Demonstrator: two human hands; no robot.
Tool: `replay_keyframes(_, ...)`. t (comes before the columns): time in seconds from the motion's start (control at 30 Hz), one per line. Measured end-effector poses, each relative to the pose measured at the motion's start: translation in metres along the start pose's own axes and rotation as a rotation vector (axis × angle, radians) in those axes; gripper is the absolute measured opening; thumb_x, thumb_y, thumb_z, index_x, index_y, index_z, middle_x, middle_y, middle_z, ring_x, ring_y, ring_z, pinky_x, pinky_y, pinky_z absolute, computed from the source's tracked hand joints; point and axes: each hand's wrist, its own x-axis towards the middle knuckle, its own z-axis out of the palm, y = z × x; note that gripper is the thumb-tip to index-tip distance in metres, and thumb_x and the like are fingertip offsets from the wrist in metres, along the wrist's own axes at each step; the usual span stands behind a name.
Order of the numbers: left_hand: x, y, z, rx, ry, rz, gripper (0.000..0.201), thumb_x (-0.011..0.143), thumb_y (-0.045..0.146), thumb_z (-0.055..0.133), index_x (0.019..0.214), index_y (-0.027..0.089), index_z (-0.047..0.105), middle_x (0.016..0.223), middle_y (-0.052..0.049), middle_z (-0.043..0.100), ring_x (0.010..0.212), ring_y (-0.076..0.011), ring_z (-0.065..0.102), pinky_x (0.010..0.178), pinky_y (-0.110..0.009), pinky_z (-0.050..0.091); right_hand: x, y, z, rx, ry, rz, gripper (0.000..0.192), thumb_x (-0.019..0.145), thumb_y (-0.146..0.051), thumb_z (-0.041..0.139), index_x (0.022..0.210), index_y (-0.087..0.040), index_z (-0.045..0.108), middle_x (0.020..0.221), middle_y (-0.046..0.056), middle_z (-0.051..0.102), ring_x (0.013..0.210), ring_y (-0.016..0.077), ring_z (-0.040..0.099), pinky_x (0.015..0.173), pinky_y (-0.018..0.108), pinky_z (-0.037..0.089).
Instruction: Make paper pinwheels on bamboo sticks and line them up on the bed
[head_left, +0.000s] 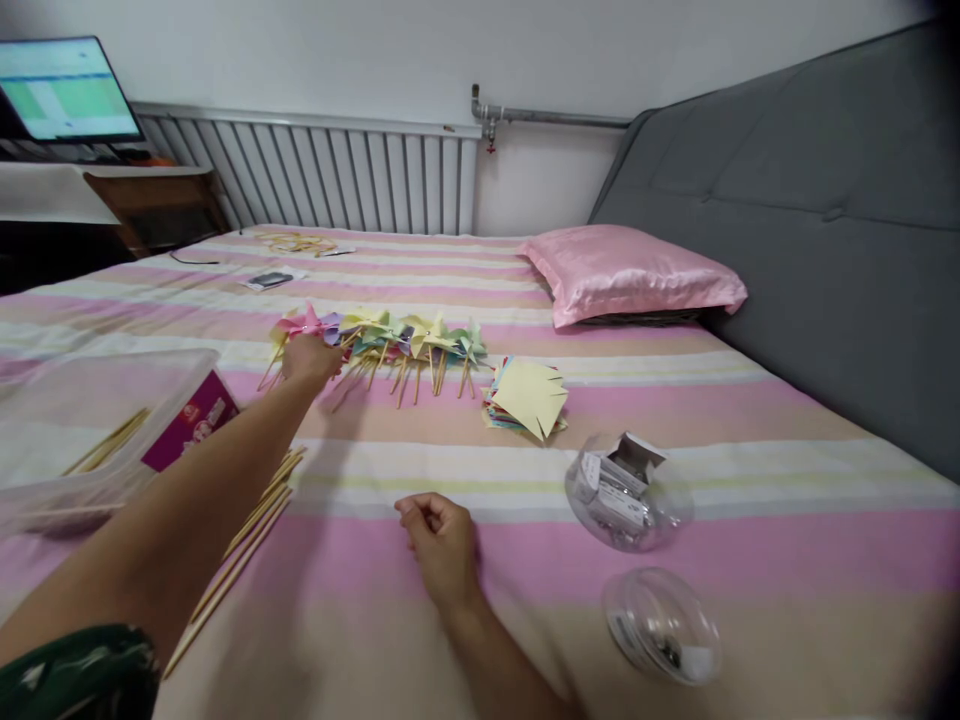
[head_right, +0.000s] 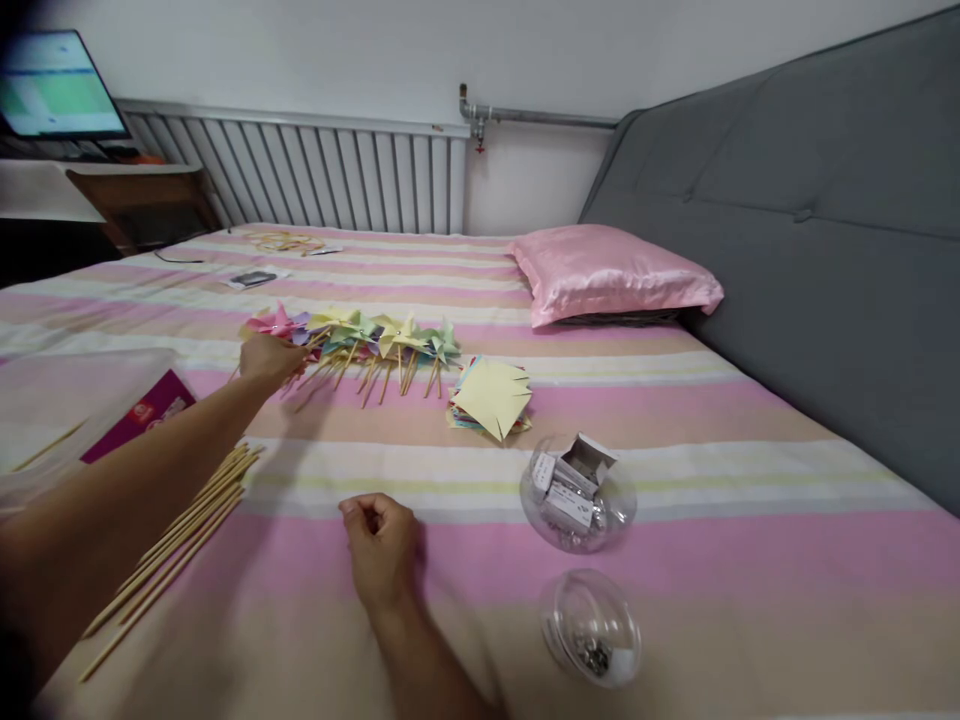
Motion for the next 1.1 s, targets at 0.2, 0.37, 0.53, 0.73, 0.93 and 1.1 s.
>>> replay_keyframes(0.2,-0.02,0.012,-0.009,0.075,0.244,0.081,0.042,0.073,0.045,0.058,0.097,0.013,0.068,0.095,-0.017,0.068,0.092,-0.037,0.06,0.073,-0.045,0.047,0.001,-0.003,-0.001,0.008,0.006,0.004,0.026,0.076,-0.04,0.056,0.078,-0.017,0.069,0.061,-0.001,0.057,0.053,0.0101,0.049,0.049,0.02,0.038)
replay_keyframes(0.37,-0.065,0.046,0.007,0.038,0.167,0.69,0.03,0.08,0.035,0.052,0.101,0.019,0.067,0.092,-0.009,0.07,0.087,-0.0269,0.063,0.076,-0.038,0.048,0.002,-0.002,-0.001,0.017,0.015,-0.009,0.026,0.076,-0.041,0.056,0.077,-0.018,0.07,0.057,-0.002,0.056,0.052,0.0103,0.049,0.049,0.02,0.038)
replay_keyframes(0.53,-0.121,0.09,0.039,0.101,-0.102,1.398,0.037,0.078,0.022,0.057,0.115,0.019,0.06,0.128,-0.011,0.055,0.114,-0.026,0.052,0.093,-0.039,0.041,0.001,-0.005,-0.002,0.056,0.024,-0.007,0.023,0.076,-0.039,0.056,0.076,-0.02,0.069,0.057,-0.002,0.058,0.051,0.0102,0.048,0.048,0.02,0.038)
replay_keyframes(0.73,-0.145,0.12,0.079,0.169,-0.129,1.507,0.058,0.078,0.031,0.063,0.131,0.017,0.045,0.143,-0.017,0.038,0.131,-0.0273,0.034,0.104,-0.04,0.03,0.001,-0.009,-0.003,0.172,0.024,-0.006,0.02,0.075,-0.036,0.057,0.073,-0.019,0.068,0.058,-0.002,0.057,0.05,0.01,0.046,0.046,0.02,0.035)
replay_keyframes(0.93,-0.151,0.135,0.095,0.257,-0.169,1.531,0.049,0.087,0.027,0.05,0.135,0.021,0.042,0.141,-0.01,0.043,0.133,-0.0258,0.031,0.105,-0.039,0.027,0.004,-0.01,-0.005,0.343,0.219,-0.042,0.023,0.077,-0.038,0.054,0.066,-0.018,0.058,0.056,-0.004,0.048,0.047,0.0085,0.037,0.043,0.021,0.03)
replay_keyframes(1.1,-0.155,0.141,0.092,0.232,-0.16,1.513,0.043,0.09,0.013,0.038,0.131,0.023,0.047,0.139,-0.007,0.047,0.134,-0.0216,0.031,0.105,-0.04,0.027,0.004,-0.012,-0.01,0.286,0.38,-0.112,0.029,0.078,-0.043,0.052,0.075,-0.016,0.063,0.063,0.0,0.056,0.053,0.0109,0.043,0.046,0.022,0.034)
